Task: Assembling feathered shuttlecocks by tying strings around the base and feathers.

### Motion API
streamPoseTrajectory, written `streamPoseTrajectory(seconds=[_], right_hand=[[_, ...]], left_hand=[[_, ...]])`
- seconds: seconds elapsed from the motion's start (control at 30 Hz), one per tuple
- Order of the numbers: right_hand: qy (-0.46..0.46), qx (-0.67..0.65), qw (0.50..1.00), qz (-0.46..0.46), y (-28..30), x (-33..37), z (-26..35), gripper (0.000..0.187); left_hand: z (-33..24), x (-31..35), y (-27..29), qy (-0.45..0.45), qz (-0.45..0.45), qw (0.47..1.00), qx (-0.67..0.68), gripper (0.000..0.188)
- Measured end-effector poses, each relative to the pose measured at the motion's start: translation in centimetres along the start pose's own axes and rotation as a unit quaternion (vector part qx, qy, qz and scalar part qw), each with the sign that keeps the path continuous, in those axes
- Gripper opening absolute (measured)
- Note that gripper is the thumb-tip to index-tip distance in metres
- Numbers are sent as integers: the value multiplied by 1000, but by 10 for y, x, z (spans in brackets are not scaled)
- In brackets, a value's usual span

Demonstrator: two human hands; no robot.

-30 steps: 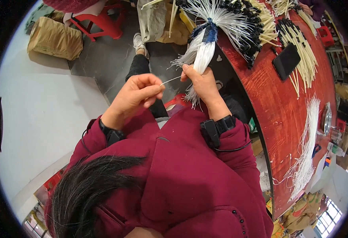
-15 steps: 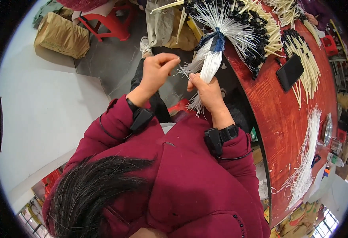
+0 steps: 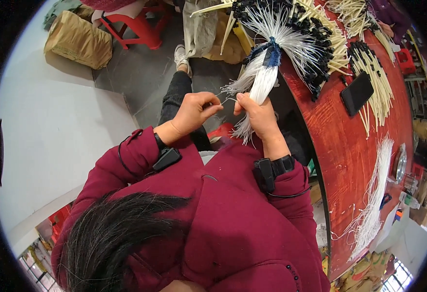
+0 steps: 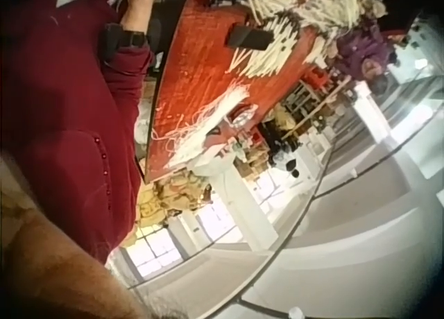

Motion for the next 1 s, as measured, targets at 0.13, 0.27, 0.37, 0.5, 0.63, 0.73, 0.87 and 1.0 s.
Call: streamPoseTrajectory(seconds=[0.13, 0.27, 0.37, 0.5, 0.63, 0.73, 0.87, 1.0], right_hand=[[-10, 3, 1000, 1, -1, 1, 2, 23], [-9, 5, 1000, 5, -1, 0, 2, 23], [-11, -5, 1000, -2, 2, 1, 0, 23], [-9, 7, 1000, -1, 0, 2, 3, 24], [-5, 31, 999, 7, 3, 0, 3, 24], [-4, 43, 999, 1, 2, 2, 6, 25], [-1, 58, 998, 6, 2, 2, 7, 27], [-5, 61, 998, 13, 2, 3, 8, 28]], left_hand=[[25, 16, -13, 262, -73, 891, 363, 12], [32, 19, -16, 332, -44, 871, 360, 14], [26, 25, -21, 376, -16, 819, 433, 13], [23, 31, -18, 430, -36, 745, 509, 13], [22, 32, -12, 434, -96, 699, 560, 12], [31, 35, -8, 418, -99, 731, 531, 12], [37, 39, -3, 417, -118, 739, 516, 13], [40, 42, -2, 432, -141, 710, 538, 15]])
Point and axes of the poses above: each hand's wrist, its own x-axis away from the middle knuckle, its own y-axis out of the back of the hand, z = x × y, the point moved 8 cm from there along -x, towards the middle knuckle, and after that the axes turned 12 degrees about -y, right-handed, at the moved point
